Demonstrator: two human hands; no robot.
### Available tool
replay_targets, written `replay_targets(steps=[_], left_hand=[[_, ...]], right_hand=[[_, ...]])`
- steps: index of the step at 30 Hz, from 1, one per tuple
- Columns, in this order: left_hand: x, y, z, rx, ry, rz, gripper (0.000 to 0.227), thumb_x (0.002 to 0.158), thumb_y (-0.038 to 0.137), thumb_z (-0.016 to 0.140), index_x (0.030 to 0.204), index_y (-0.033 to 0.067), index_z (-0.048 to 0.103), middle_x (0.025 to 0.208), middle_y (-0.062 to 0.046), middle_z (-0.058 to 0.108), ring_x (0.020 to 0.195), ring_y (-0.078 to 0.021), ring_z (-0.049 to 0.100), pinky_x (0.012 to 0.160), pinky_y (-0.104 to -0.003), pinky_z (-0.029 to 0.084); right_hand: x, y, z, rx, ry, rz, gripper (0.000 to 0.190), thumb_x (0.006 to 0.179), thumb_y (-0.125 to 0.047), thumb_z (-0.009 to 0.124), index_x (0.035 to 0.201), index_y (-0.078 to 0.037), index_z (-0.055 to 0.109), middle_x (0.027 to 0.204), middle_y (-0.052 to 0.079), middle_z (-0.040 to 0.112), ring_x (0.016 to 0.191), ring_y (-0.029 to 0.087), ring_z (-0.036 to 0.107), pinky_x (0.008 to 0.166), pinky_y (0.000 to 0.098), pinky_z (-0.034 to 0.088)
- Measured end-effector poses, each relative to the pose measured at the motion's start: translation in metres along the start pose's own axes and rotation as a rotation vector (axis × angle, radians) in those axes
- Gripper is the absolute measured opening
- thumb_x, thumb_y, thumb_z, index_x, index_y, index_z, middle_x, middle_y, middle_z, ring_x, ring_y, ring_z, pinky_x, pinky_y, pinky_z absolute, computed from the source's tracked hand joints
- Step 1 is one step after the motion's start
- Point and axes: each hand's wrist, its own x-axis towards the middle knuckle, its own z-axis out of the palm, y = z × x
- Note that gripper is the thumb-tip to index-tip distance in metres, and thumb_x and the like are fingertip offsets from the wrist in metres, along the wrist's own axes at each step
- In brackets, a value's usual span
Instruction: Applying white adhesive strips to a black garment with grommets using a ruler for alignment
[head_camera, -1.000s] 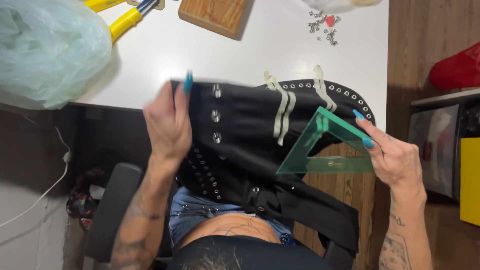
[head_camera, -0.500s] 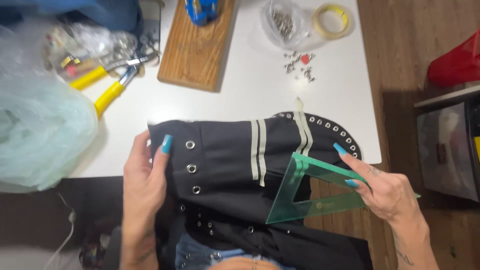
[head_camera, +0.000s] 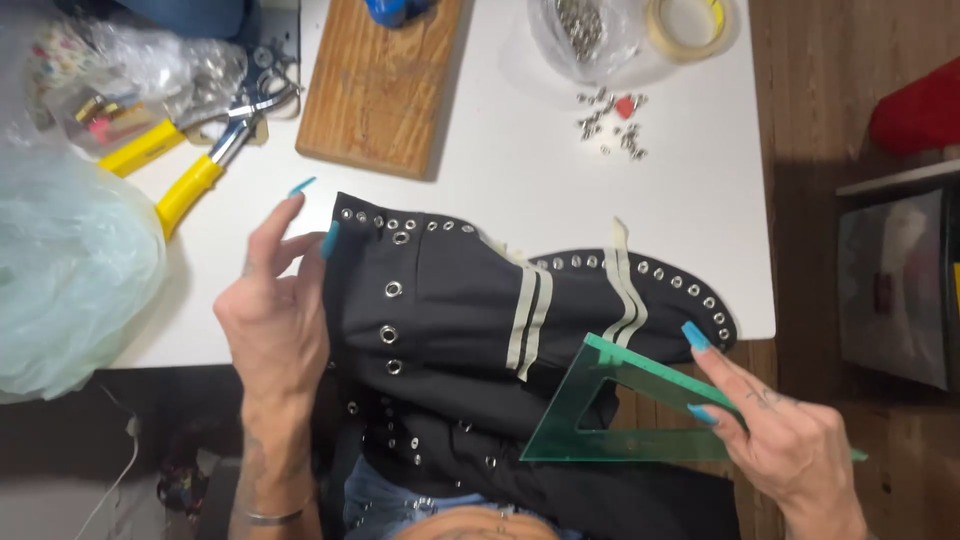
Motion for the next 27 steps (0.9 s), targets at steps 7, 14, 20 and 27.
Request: replay_targets(steps=[7,14,20,27], left_hand=[[-0.024,0.001,0.001,-0.051,0.276,0.021,0.027,0.093,0.003,0.055,0.116,0.0059,0.043,0.094,-0.015,0.063,0.073,-0.0206,0.064,0.057,-0.025,0.05],[-0.01,0.026,-0.007,-0.556,0.34,0.033,0.031,0.091,0.0,0.059,0.112,0.0075,0.038,0.117,-0.011,0.04,0.088,-0.0227,0.061,0.059,-0.021,0.054],[-0.022,0.037,-0.009,-1.022,0.047,-0.039,0.039,0.083,0.002,0.055,0.114,0.0089,0.033,0.076,-0.009,0.052,0.064,-0.0141,0.056,0.063,-0.02,0.047],[-0.043,0.083,-0.04,-1.053,-0.1,-0.003,0.04,0.076,-0.005,0.057,0.103,0.0048,0.028,0.065,-0.024,0.056,0.054,-0.0254,0.061,0.049,-0.023,0.054]], right_hand=[[0.034,0.008,-0.018,0.188,0.163,-0.11,0.048,0.087,-0.031,0.032,0.106,0.001,0.063,0.102,0.016,0.065,0.062,0.019,0.06,0.042,0.026,0.042],[0.081,-0.016,-0.027,0.39,0.07,-0.242,0.041,0.087,-0.029,0.036,0.107,-0.004,0.061,0.113,0.013,0.06,0.095,0.019,0.062,0.041,0.0206,0.038],[0.078,-0.014,-0.017,0.671,0.065,-0.237,0.042,0.083,-0.031,0.039,0.106,0.0,0.056,0.112,0.017,0.057,0.104,0.026,0.059,0.087,0.0285,0.05],[0.064,0.054,0.021,1.808,-0.306,-0.21,0.078,0.082,-0.05,0.068,0.125,0.006,0.035,0.112,0.032,0.051,0.042,0.002,0.061,0.037,0.0069,0.044]])
